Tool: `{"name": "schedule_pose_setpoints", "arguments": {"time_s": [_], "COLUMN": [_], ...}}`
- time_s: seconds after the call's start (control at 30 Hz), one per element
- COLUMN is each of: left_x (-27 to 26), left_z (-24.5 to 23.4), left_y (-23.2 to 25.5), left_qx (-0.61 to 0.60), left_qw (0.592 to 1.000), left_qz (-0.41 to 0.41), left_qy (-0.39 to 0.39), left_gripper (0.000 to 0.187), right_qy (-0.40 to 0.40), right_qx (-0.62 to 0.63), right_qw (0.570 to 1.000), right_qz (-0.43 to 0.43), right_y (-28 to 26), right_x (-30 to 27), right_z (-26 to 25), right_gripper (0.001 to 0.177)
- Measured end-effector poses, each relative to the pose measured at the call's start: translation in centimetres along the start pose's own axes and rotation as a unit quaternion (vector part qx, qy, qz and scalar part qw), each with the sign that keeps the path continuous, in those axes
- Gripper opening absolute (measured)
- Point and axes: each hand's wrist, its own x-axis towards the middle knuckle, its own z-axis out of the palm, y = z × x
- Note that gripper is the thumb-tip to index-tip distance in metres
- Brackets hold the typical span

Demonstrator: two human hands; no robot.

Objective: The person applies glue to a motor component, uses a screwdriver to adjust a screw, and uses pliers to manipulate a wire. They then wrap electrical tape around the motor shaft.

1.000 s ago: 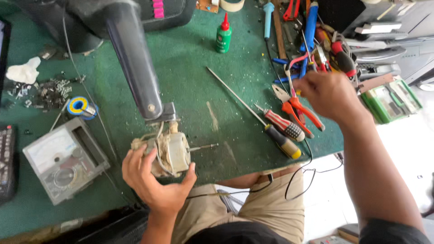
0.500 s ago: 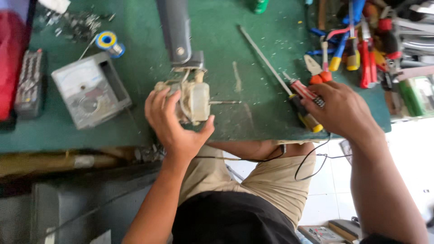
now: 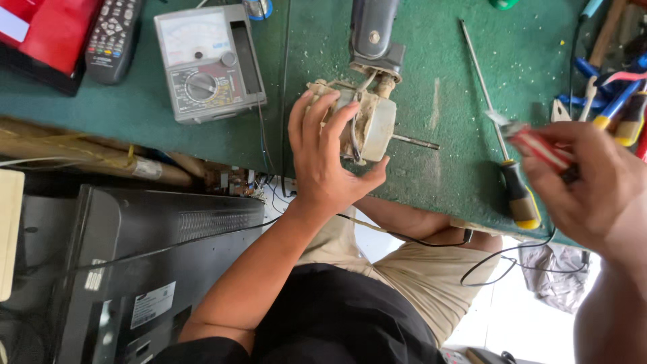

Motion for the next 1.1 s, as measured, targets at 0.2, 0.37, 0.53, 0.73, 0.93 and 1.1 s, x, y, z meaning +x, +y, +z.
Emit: {"name": "schedule_pose_setpoints", "arguments": {"time_s": [0.2, 0.37, 0.53, 0.73, 0.93, 1.1], "left_x": [-1.0, -1.3, -0.9, -0.6, -0.8, -1.0], "left_z": [0.7, 0.6, 0.5, 0.5, 0.5, 0.6], "left_y": [-0.5, -0.6, -0.5, -0.5, -0.6, -0.7], "left_qx": [0.028, 0.028, 0.029, 0.023, 0.014, 0.017], "left_qw": [0.999, 0.999, 0.999, 1.000, 1.000, 1.000], "left_qz": [-0.018, -0.033, -0.027, -0.017, -0.023, -0.023], "left_qy": [-0.005, -0.010, -0.012, -0.002, -0.010, -0.009], "left_gripper": [0.063, 0.065, 0.064, 0.063, 0.067, 0.068], "right_qy": [-0.110, -0.134, -0.126, -0.119, -0.113, -0.085], "right_qx": [-0.085, -0.169, -0.226, -0.253, -0.301, -0.409], "right_qw": [0.966, 0.916, 0.901, 0.908, 0.898, 0.853], "right_qz": [-0.220, -0.338, -0.349, -0.313, -0.300, -0.312], "right_y": [-3.7, -4.9, -4.4, -5.0, -5.6, -6.9], "right_x": [4.3, 7.3, 7.9, 7.4, 7.4, 7.7], "right_z": [-0.1, 0.1, 1.4, 1.3, 1.3, 1.3], "right_gripper": [0.036, 0.036, 0.035, 0.031, 0.030, 0.036]}}
